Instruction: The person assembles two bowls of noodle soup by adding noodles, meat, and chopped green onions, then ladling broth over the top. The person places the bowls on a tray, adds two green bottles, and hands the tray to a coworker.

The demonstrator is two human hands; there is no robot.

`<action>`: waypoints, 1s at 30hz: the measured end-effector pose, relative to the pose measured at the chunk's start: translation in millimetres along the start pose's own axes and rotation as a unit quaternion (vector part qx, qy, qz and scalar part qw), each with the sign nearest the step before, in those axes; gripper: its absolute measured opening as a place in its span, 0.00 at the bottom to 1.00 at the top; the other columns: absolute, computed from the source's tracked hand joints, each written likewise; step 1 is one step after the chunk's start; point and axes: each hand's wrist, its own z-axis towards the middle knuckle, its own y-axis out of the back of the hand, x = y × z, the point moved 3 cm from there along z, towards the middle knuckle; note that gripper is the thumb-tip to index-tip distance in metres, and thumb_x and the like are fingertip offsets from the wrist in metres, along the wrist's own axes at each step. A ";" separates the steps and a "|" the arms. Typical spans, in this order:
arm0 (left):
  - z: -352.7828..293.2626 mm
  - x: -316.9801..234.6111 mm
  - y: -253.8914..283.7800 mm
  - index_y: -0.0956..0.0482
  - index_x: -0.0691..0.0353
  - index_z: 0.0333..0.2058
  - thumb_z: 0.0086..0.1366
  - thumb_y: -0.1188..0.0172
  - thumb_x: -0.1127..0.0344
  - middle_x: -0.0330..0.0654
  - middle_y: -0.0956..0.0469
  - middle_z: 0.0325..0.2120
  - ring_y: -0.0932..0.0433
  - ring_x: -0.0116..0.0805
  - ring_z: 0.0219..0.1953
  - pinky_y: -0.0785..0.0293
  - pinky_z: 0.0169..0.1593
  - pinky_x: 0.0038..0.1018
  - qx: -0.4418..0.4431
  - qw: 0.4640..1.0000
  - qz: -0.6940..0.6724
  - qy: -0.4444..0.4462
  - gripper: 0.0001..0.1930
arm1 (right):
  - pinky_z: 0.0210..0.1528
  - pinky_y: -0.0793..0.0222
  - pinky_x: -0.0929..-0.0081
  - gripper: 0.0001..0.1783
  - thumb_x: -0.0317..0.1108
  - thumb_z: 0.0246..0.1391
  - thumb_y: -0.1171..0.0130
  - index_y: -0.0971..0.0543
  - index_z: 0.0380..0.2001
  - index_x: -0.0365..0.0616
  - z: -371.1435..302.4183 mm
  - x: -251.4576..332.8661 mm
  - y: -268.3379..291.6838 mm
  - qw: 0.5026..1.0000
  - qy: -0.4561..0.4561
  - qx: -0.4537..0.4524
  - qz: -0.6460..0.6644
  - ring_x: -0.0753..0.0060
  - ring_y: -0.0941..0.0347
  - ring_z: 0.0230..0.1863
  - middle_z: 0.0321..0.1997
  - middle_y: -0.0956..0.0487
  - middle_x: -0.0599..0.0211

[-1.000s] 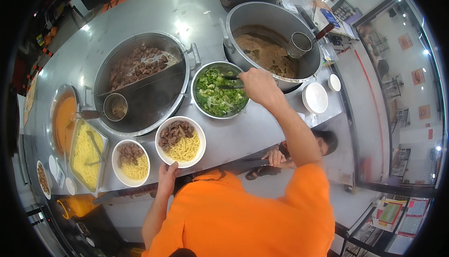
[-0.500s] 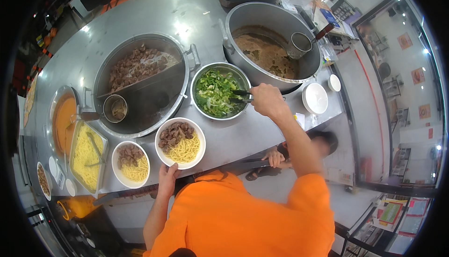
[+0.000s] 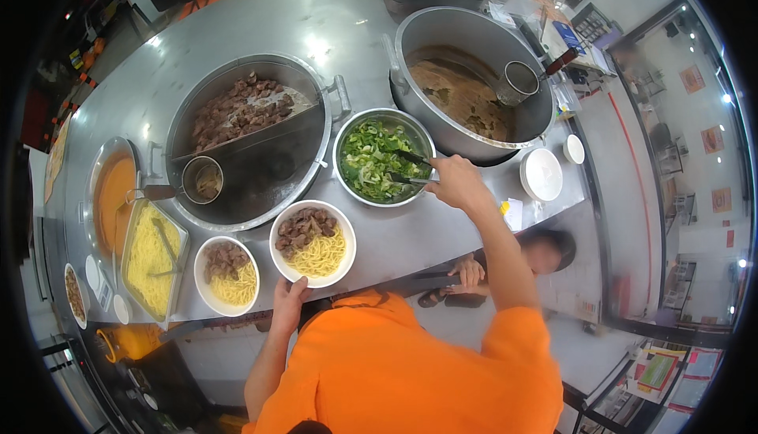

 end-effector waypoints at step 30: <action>1.0 5.9 2.0 0.35 0.66 0.67 0.73 0.36 0.63 0.45 0.26 0.59 0.24 0.37 0.61 0.25 0.64 0.36 0.010 0.999 -0.031 -0.021 0.29 | 0.46 0.23 0.54 0.20 0.31 0.56 0.30 0.15 0.52 0.42 -33.8 28.5 43.2 0.987 0.042 -0.065 0.143 0.39 0.18 0.41 0.40 0.15 0.44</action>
